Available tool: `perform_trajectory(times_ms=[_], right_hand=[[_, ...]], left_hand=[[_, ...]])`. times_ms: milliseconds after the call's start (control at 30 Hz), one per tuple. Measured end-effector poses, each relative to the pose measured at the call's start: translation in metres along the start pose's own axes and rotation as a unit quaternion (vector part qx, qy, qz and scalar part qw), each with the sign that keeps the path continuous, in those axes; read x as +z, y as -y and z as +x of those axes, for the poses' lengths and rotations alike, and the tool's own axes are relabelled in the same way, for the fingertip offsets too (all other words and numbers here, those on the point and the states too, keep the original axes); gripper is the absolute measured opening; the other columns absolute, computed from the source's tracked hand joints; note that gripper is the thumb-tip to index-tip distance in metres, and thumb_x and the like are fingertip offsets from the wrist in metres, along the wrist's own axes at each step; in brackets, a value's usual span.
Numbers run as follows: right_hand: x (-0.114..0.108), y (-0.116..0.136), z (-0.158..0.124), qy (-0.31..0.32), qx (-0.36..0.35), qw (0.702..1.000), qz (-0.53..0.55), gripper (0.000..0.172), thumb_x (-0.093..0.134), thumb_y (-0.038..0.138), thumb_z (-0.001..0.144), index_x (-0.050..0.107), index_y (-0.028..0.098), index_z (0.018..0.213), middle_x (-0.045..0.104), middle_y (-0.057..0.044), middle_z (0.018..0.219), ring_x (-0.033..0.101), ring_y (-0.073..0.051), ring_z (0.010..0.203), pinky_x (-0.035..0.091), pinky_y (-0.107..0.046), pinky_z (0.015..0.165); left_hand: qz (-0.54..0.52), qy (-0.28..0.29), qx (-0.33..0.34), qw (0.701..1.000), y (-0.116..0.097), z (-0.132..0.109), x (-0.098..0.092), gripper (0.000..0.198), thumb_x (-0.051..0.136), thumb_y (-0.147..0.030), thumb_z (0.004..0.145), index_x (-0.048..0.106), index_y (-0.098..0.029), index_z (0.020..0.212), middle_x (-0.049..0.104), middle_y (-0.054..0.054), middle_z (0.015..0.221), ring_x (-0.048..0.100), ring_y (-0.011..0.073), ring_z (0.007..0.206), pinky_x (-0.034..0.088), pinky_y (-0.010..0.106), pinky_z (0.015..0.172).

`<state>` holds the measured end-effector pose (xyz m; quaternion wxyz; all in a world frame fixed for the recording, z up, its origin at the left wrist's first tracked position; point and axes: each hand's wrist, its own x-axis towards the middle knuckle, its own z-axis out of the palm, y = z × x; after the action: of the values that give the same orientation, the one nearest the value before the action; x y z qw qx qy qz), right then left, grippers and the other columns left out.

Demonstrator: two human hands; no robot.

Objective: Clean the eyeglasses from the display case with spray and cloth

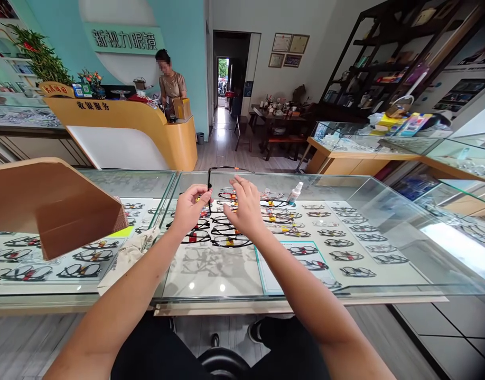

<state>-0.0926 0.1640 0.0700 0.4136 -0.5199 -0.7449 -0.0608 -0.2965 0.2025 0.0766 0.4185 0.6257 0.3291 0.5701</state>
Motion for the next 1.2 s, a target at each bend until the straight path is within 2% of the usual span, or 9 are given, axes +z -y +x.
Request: perform_trajectory(times_ms=[133, 300, 400, 600, 733, 900, 967, 1067, 1200], right_hand=[[-0.003, 0.010, 0.000, 0.012, -0.047, 0.996, 0.075, 0.049, 0.069, 0.046, 0.106, 0.067, 0.020, 0.148, 0.077, -0.018, 0.142, 0.068, -0.036, 0.135, 0.047, -0.060, 0.125], [0.007, 0.012, -0.005, 0.036, -0.060, 0.991, 0.118, 0.037, 0.071, 0.044, 0.106, 0.074, 0.018, 0.132, 0.081, -0.019, 0.134, 0.073, -0.035, 0.132, 0.055, -0.055, 0.119], [0.012, 0.012, -0.007, 0.032, -0.042, 0.990, 0.129, 0.040, 0.071, 0.045, 0.107, 0.074, 0.018, 0.136, 0.080, -0.021, 0.137, 0.072, -0.035, 0.134, 0.056, -0.053, 0.119], [-0.020, 0.000, 0.010, -0.063, -0.011, 0.994, 0.085, 0.046, 0.053, 0.044, 0.116, 0.066, 0.025, 0.156, 0.079, -0.016, 0.138, 0.072, -0.032, 0.129, 0.055, -0.051, 0.117], [-0.063, -0.045, 0.026, -0.246, 0.064, 0.967, 0.019, 0.054, 0.040, 0.047, 0.119, 0.058, 0.024, 0.164, 0.075, -0.018, 0.141, 0.068, -0.033, 0.131, 0.052, -0.057, 0.120], [-0.096, -0.116, 0.026, -0.456, 0.148, 0.869, -0.121, 0.061, 0.030, 0.056, 0.119, 0.064, 0.020, 0.155, 0.073, -0.024, 0.138, 0.071, -0.038, 0.125, 0.055, -0.067, 0.112], [-0.100, -0.135, 0.023, -0.486, 0.157, 0.847, -0.145, 0.061, 0.031, 0.058, 0.119, 0.068, 0.019, 0.149, 0.075, -0.025, 0.134, 0.073, -0.039, 0.121, 0.056, -0.068, 0.109], [-0.100, -0.151, 0.019, -0.503, 0.177, 0.837, -0.124, 0.064, 0.033, 0.061, 0.118, 0.069, 0.017, 0.144, 0.075, -0.026, 0.134, 0.072, -0.040, 0.123, 0.055, -0.069, 0.110], [-0.100, -0.156, 0.019, -0.484, 0.217, 0.845, -0.068, 0.069, 0.028, 0.064, 0.116, 0.061, 0.017, 0.155, 0.066, -0.030, 0.149, 0.064, -0.044, 0.138, 0.048, -0.075, 0.117]], left_hand=[[0.016, 0.030, 0.012, 0.999, 0.002, -0.004, 0.004, 0.044, 0.088, -0.064, 0.086, 0.079, -0.021, 0.092, 0.070, 0.017, 0.139, 0.067, 0.0340, 0.136, 0.066, 0.040, 0.092], [-0.025, 0.053, -0.015, 0.998, 0.001, -0.007, 0.005, 0.045, 0.092, -0.064, 0.082, 0.082, -0.021, 0.092, 0.070, 0.017, 0.145, 0.070, 0.0355, 0.134, 0.065, 0.042, 0.091], [-0.023, 0.063, 0.011, 0.998, -0.004, -0.008, 0.005, 0.041, 0.090, -0.063, 0.087, 0.085, -0.022, 0.095, 0.073, 0.016, 0.142, 0.068, 0.0352, 0.139, 0.063, 0.047, 0.105], [0.006, 0.072, 0.044, 0.996, -0.018, 0.007, 0.023, 0.050, 0.077, -0.054, 0.099, 0.076, -0.028, 0.143, 0.062, 0.012, 0.168, 0.059, 0.0325, 0.155, 0.053, 0.048, 0.124], [0.094, 0.081, 0.025, 0.992, -0.022, 0.038, 0.073, 0.046, 0.076, -0.042, 0.096, 0.070, -0.025, 0.138, 0.074, 0.014, 0.150, 0.066, 0.0334, 0.144, 0.050, 0.054, 0.123], [0.272, 0.208, 0.017, 0.939, -0.015, 0.076, 0.174, 0.059, 0.078, -0.037, 0.093, 0.062, -0.024, 0.148, 0.075, 0.016, 0.152, 0.065, 0.0403, 0.140, 0.047, 0.057, 0.119], [0.357, 0.249, 0.015, 0.900, -0.007, 0.087, 0.215, 0.065, 0.078, -0.037, 0.094, 0.058, -0.021, 0.153, 0.074, 0.016, 0.154, 0.059, 0.0416, 0.147, 0.040, 0.055, 0.125], [0.388, 0.261, 0.009, 0.884, 0.008, 0.100, 0.263, 0.071, 0.081, -0.038, 0.090, 0.058, -0.015, 0.153, 0.074, 0.021, 0.152, 0.056, 0.0457, 0.151, 0.031, 0.056, 0.129], [0.393, 0.271, -0.001, 0.879, 0.028, 0.106, 0.299, 0.054, 0.081, -0.031, 0.085, 0.067, -0.019, 0.136, 0.081, 0.019, 0.135, 0.061, 0.0440, 0.144, 0.033, 0.054, 0.125]])
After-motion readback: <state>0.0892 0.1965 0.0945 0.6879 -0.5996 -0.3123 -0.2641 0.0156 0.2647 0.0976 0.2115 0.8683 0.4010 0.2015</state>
